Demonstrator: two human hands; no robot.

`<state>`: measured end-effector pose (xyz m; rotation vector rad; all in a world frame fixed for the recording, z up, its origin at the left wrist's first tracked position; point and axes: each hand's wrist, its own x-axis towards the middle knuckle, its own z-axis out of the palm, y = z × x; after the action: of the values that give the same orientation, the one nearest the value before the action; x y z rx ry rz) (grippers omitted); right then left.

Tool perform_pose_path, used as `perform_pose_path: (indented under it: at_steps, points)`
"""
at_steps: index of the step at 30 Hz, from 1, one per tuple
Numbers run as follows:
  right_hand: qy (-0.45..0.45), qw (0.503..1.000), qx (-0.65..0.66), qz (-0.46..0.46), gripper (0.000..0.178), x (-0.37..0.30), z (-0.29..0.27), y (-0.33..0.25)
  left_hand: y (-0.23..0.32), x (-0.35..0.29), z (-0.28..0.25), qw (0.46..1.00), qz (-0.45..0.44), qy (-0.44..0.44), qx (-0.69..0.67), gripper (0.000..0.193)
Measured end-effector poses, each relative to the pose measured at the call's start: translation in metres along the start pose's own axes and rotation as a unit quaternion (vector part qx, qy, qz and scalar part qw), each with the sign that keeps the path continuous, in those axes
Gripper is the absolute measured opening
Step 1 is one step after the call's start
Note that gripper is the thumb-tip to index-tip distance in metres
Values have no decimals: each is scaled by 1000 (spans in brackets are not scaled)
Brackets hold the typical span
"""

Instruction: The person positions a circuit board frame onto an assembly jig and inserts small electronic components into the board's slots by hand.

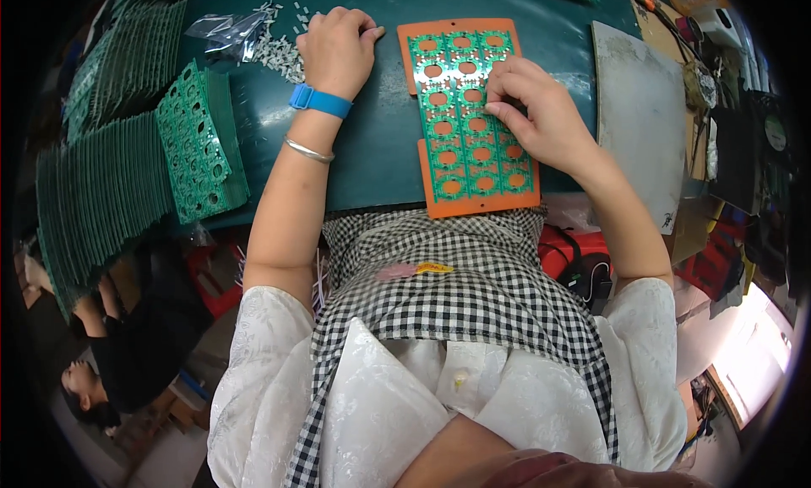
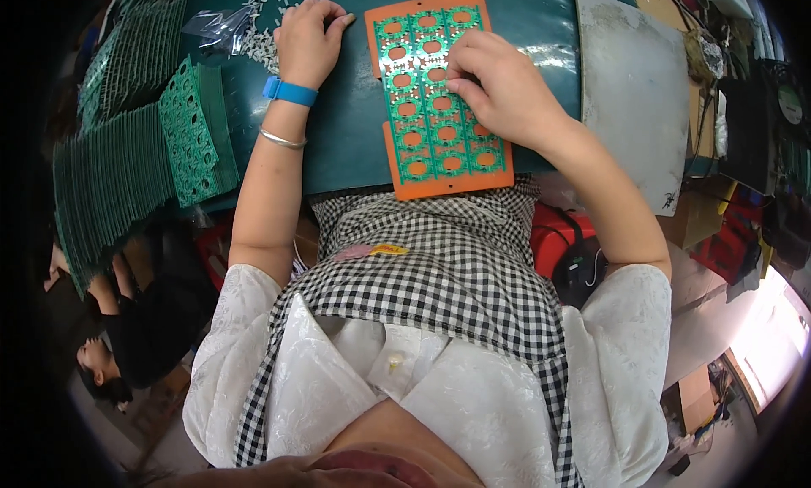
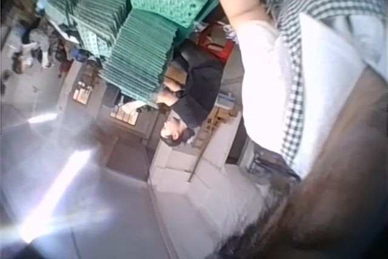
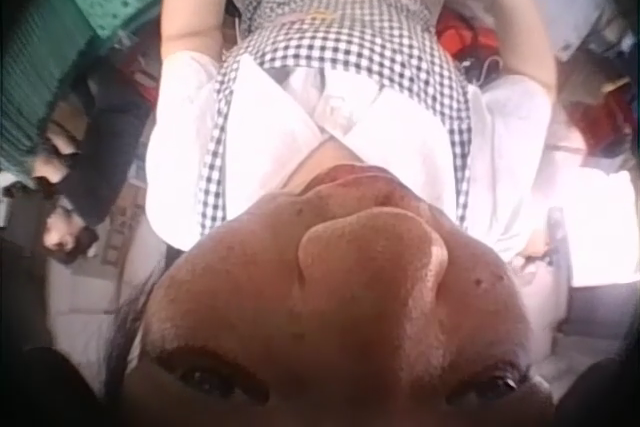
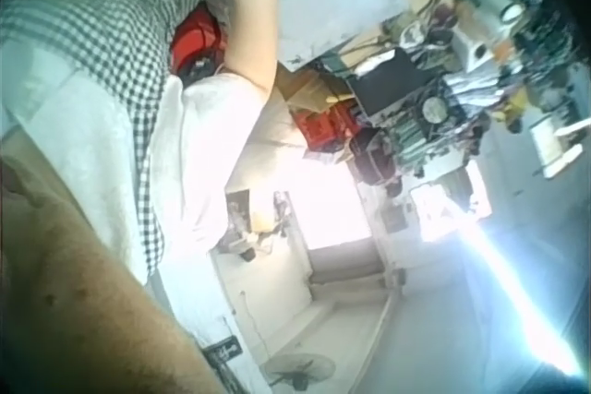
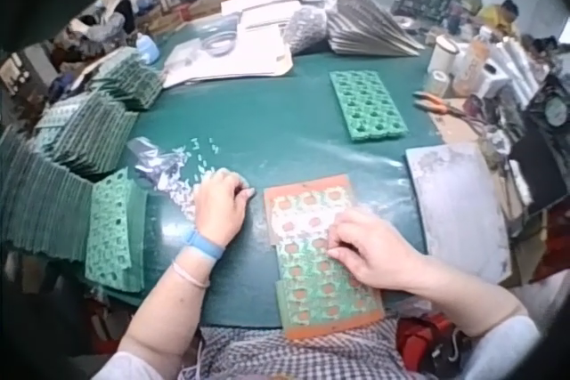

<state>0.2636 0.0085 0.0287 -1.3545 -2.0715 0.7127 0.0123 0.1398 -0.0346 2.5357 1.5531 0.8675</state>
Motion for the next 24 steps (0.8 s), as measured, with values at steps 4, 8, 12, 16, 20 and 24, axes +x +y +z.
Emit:
perform_pose_path:
  at_steps: [4, 8, 12, 16, 20, 24]
  points:
    - [2, 999, -21, -28, 13, -2, 4, 1, 1, -1, 3, 999, 21, 3, 44, 10]
    - [-2, 999, -38, -25, 14, -3, 5, 2, 2, -3, 1, 998, 34, -1, 44, 10]
    - [8, 998, -46, -36, 14, -2, 7, 2, 2, -3, 2, 999, 30, -6, 32, 11]
    - [8, 998, -45, -38, 14, -3, 6, 3, 1, -3, 3, 999, 23, -11, 28, 11]
    - [8, 998, -54, -42, 14, -2, 8, 4, -1, -3, 5, 1000, 20, -7, 19, 12]
    - [13, 997, -61, -43, 14, -2, 8, 4, 2, -3, 3, 1000, 15, -7, -6, 12]
